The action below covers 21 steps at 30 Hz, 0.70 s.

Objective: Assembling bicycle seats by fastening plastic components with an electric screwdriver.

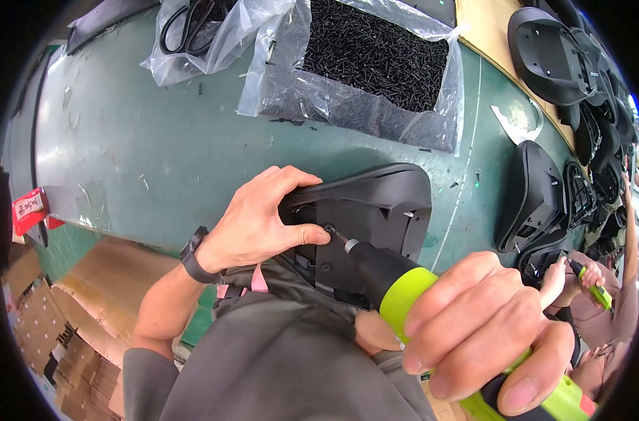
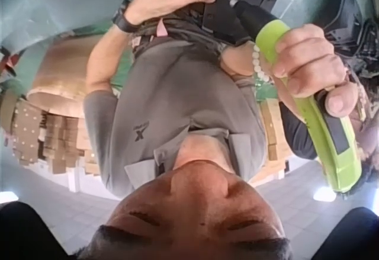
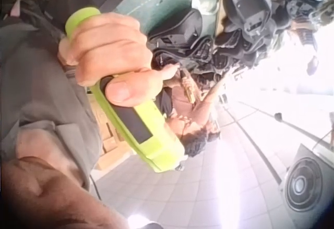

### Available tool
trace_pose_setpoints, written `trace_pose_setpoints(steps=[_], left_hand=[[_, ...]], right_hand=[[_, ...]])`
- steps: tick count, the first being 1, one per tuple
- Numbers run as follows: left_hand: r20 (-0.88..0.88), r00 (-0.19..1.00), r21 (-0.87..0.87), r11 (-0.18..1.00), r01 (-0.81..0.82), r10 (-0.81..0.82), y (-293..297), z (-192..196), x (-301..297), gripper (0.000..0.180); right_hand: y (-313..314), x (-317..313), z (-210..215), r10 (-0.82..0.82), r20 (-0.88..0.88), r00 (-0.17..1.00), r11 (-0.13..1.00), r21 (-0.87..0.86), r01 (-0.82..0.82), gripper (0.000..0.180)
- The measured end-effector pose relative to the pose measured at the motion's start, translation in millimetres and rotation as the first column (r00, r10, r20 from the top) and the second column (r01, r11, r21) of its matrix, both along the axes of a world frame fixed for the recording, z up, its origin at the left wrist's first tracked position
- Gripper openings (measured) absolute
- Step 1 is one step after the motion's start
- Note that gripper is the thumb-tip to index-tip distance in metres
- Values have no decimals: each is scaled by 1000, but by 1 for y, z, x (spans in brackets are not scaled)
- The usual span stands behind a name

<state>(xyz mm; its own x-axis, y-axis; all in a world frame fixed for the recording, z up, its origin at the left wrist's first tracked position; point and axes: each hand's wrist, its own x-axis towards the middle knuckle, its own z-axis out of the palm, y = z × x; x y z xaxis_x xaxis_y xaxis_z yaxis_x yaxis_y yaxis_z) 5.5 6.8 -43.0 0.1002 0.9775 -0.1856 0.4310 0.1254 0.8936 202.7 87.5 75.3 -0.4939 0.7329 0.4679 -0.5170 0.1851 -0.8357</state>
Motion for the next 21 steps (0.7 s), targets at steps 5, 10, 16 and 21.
trace_pose_setpoints(steps=[5,10,16,21], left_hand=[[37,996,50,996,77,-79,5,-1,-7,63],[93,981,154,976,153,-168,6,-4,-2,65],[245,958,31,989,145,-148,23,-9,0,46],[415,909,-182,976,124,-38,29,-11,-3,47]], right_hand=[[-12,-9,-4,-142,-98,985,989,15,144,30],[2,-4,1,141,-457,878,989,18,-150,20],[8,5,3,255,-546,798,950,-14,-313,15],[25,8,-5,304,-469,829,938,-5,-347,15]])
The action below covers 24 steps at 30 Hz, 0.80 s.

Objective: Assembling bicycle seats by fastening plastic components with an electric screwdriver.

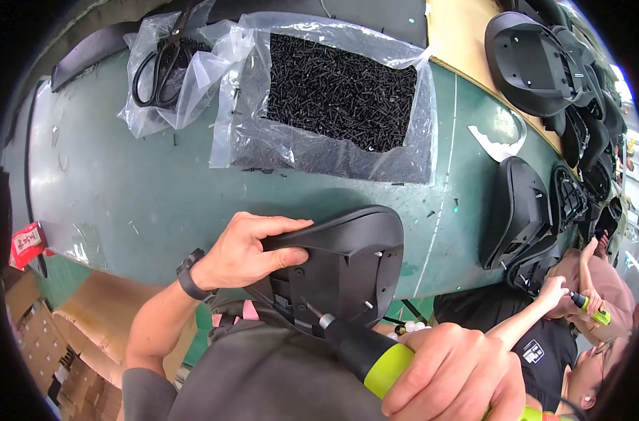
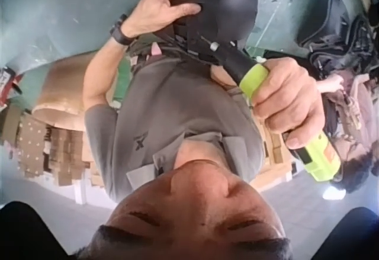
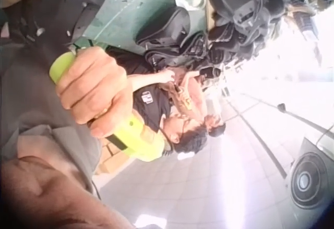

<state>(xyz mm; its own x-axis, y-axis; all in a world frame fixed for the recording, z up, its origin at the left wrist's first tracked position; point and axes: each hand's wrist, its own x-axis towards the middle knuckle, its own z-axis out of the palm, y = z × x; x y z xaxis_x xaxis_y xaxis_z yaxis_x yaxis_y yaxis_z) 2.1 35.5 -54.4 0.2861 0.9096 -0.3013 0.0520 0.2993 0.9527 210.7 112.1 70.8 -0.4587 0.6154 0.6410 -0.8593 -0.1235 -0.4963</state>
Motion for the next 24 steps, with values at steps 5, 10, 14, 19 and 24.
trace_pose_setpoints(steps=[5,10,14,19,24], left_hand=[[-46,996,222,971,88,-80,8,-12,-5,50],[-74,993,242,964,111,-95,3,-13,-8,51],[-77,990,238,962,132,-116,-1,-18,-9,52],[-47,998,413,909,58,-42,-5,-25,-9,58],[-301,919,570,820,-39,253,-32,-3,-21,34]], right_hand=[[5,-1,2,-28,303,953,988,150,-19,25],[1,-8,-1,-51,340,939,985,174,-9,32],[-8,-19,-8,-209,212,955,968,182,171,15],[-11,-16,-5,-180,203,963,976,161,149,20],[-12,-14,5,-84,77,993,996,-24,86,16]])
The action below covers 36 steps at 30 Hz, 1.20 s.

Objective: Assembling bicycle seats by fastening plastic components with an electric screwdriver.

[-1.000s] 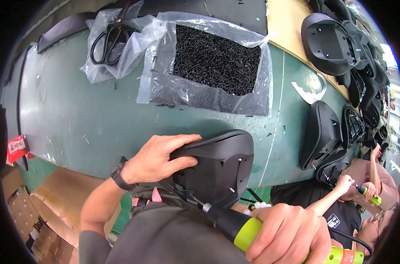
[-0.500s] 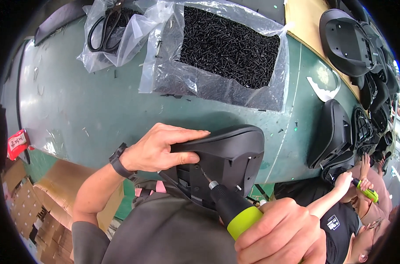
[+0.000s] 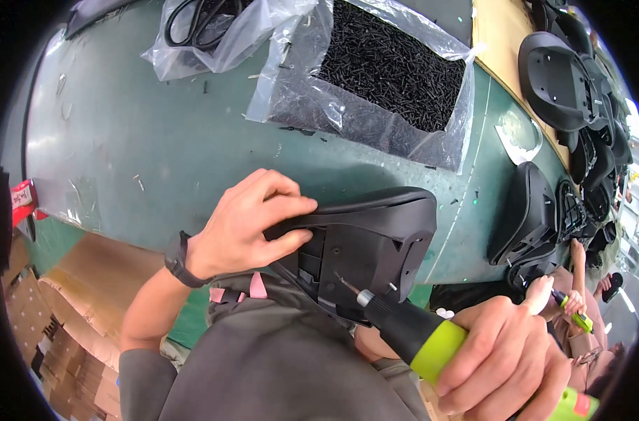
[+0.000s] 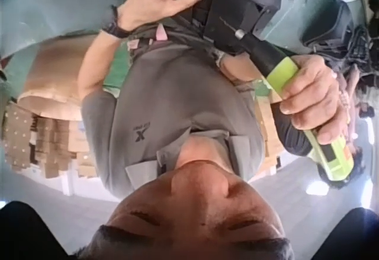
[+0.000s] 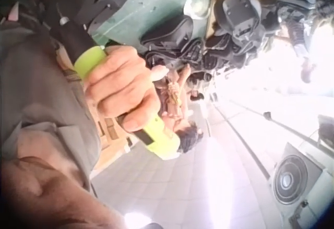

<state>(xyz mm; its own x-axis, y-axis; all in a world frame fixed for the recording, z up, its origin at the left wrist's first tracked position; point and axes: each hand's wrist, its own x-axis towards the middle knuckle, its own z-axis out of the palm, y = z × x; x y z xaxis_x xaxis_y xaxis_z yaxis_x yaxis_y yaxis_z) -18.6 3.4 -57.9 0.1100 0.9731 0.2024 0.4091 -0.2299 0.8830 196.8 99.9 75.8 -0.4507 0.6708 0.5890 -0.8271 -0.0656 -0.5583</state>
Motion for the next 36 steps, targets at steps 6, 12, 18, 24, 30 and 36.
trace_pose_setpoints(steps=[6,12,18,24,30,36], left_hand=[[-325,945,118,991,66,-24,8,15,8,18],[-370,917,191,953,235,-151,32,61,14,20],[-322,941,202,964,171,-100,61,83,20,9],[-163,965,104,969,222,-204,84,93,26,19],[-68,977,67,976,209,-204,91,94,38,21],[-45,968,-30,969,246,-247,91,114,48,17]], right_hand=[[1,32,20,181,106,978,983,16,-183,13],[-20,57,19,306,214,928,949,-149,-278,19],[-38,57,8,311,71,948,917,-284,-279,15],[-44,70,-2,244,94,965,932,-299,-206,22],[-39,72,-5,236,64,970,935,-286,-209,22],[-39,69,-5,241,92,966,937,-281,-207,14]])
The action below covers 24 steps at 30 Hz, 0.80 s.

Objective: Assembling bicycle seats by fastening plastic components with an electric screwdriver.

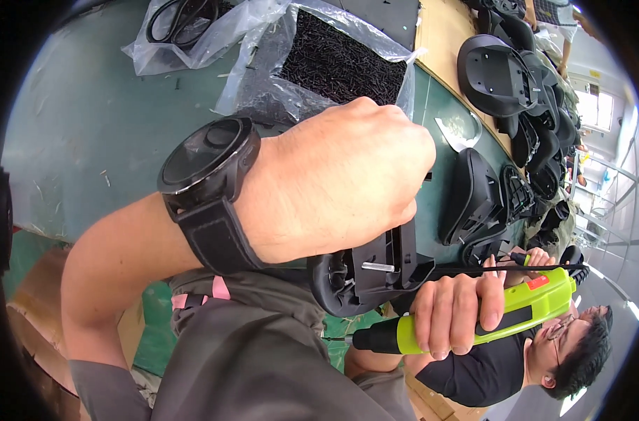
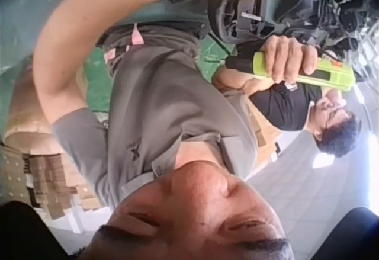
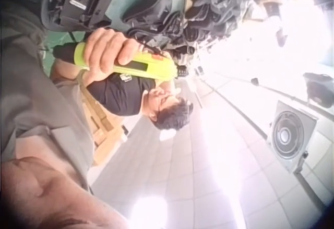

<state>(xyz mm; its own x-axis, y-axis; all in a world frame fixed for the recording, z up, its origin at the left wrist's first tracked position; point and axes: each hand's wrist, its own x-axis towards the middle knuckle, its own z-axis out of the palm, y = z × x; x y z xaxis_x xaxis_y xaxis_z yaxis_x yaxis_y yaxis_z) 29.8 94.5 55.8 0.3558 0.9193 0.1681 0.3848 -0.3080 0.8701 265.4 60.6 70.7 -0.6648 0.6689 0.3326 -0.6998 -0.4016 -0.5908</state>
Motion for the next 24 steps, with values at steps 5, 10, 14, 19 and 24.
trace_pose_setpoints(steps=[5,10,14,19,24], left_hand=[[-15,996,-20,996,91,-91,6,8,2,17],[-110,989,-28,995,92,-94,11,7,4,12],[45,996,57,995,78,-80,0,-1,-4,19],[34,997,243,967,-71,65,-2,-18,0,18],[-183,976,-25,993,113,-116,-19,-43,-56,18]], right_hand=[[-1,5,-1,-28,19,999,1000,-8,28,12],[2,6,-4,-10,27,1000,999,-32,11,13],[5,1,-5,39,7,999,999,-36,-39,15],[3,0,-5,16,9,1000,999,-48,-15,15],[10,10,12,50,-4,999,998,-29,-50,15]])
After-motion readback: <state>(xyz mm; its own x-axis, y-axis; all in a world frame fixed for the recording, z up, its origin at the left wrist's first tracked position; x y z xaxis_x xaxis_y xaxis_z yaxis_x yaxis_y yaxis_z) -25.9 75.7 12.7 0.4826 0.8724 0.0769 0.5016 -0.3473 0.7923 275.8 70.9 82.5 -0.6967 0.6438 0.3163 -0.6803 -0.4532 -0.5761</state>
